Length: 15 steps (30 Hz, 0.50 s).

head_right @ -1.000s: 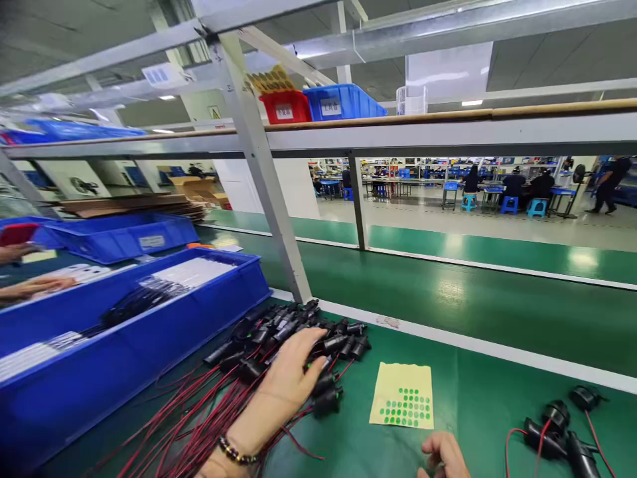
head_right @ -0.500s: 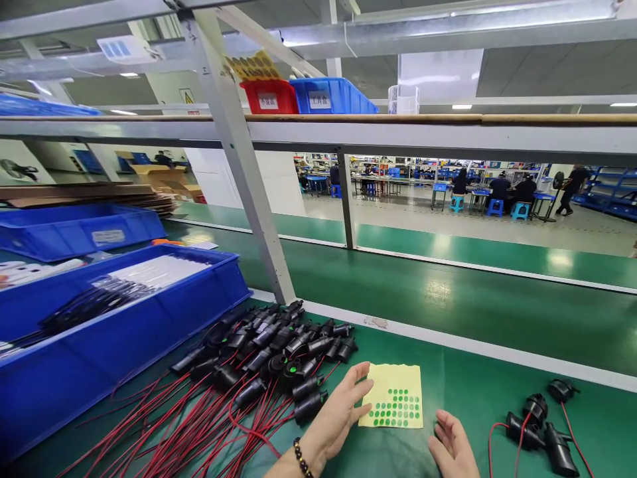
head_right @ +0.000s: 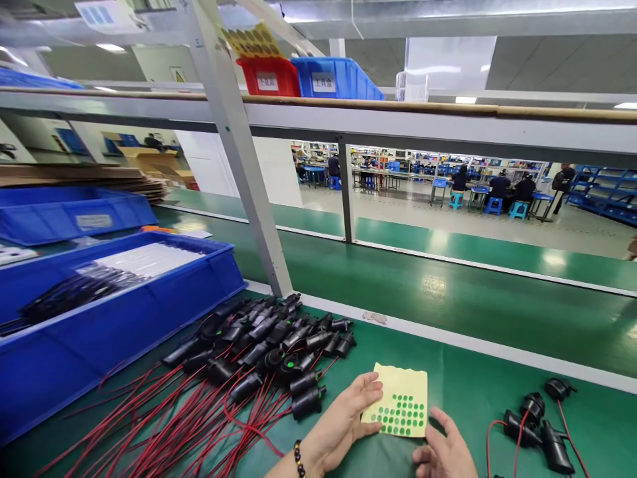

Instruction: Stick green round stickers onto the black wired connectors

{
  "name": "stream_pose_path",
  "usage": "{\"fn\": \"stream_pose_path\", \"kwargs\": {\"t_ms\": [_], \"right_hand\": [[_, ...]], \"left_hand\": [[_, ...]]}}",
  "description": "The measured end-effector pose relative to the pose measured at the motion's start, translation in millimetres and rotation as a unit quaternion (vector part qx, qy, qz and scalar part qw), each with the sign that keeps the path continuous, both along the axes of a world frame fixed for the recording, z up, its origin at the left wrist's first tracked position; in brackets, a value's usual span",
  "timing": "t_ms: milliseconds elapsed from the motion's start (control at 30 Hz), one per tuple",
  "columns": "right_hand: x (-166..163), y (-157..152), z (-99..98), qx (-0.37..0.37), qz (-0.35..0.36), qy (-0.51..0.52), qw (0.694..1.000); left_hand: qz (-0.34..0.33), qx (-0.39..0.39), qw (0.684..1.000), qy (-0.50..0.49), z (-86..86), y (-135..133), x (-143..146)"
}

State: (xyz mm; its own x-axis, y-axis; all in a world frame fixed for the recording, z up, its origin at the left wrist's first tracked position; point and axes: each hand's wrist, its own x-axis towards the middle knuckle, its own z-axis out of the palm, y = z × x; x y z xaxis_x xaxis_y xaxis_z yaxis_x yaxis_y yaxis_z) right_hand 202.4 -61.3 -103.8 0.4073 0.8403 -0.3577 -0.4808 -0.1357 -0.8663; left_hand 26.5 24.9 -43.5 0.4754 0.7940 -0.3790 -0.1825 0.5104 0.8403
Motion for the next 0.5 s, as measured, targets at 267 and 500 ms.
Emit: {"fn": "stream_pose_path", "kwargs": {"t_ms": [267,500], "right_hand": [[6.6,-3.0,-1.8,0.010,-0.014,-0.188,0.982],[-5.7,-19.9,31.1,0.062,-0.059,-0.239,0.967]], "left_hand": [[-0.046,0.063,0.996,-0.049,14.4,-3.4,1.3],[0.024,-0.029,0.998,-0.048,3.7,9.6,-4.6]]}}
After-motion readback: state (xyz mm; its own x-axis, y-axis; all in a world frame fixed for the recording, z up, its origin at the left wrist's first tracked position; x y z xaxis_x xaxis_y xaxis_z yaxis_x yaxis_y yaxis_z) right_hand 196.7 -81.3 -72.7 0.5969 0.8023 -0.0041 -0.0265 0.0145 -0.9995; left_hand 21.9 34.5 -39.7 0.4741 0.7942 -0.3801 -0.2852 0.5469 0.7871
